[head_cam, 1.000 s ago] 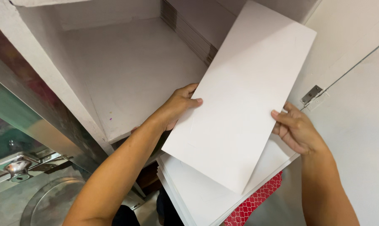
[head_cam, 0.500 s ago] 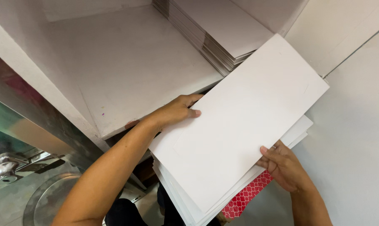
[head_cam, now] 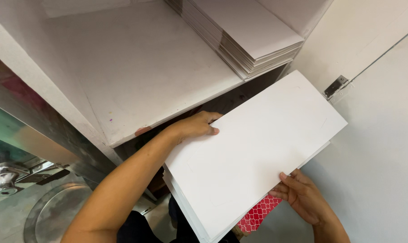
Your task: The person organizes rectangular boards by taking them from a stack on a surface and placing them into a shelf one by one.
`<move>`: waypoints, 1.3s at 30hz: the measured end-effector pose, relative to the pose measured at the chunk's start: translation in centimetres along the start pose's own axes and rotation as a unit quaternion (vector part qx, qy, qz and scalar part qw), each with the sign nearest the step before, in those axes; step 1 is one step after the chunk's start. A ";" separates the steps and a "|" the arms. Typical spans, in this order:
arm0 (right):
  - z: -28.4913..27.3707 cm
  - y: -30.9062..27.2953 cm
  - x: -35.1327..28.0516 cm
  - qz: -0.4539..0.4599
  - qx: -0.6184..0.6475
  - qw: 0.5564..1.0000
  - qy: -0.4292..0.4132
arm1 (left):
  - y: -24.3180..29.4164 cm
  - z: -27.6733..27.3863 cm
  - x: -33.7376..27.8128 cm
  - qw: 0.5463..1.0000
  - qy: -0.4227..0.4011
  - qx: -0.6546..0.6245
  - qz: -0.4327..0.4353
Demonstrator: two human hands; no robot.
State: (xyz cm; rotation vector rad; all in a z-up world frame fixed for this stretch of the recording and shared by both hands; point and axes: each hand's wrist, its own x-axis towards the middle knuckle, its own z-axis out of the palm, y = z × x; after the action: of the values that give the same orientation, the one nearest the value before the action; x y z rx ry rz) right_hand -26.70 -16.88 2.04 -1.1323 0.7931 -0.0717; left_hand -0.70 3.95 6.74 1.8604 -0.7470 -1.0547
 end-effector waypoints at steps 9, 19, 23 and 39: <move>-3.5 1.1 2.0 0.019 -0.075 0.997 0.003 | -1.2 0.0 2.0 1.000 -0.006 0.014 -0.002; -2.7 -0.3 1.3 0.021 -0.146 0.989 0.022 | -2.0 0.5 3.2 0.995 0.017 0.095 -0.028; -2.5 -0.4 1.5 0.029 -0.177 0.983 0.032 | -2.4 0.6 3.7 0.988 0.023 0.154 -0.021; 1.6 -6.8 -0.9 -0.018 -0.504 0.860 0.079 | -5.8 0.5 7.5 0.973 0.027 0.229 -0.006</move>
State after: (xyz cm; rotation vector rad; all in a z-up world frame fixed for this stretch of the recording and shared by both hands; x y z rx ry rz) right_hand -24.19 -18.26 8.43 -2.1565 0.9810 0.2593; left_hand 2.85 0.37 -1.31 2.2727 -1.0104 -0.8836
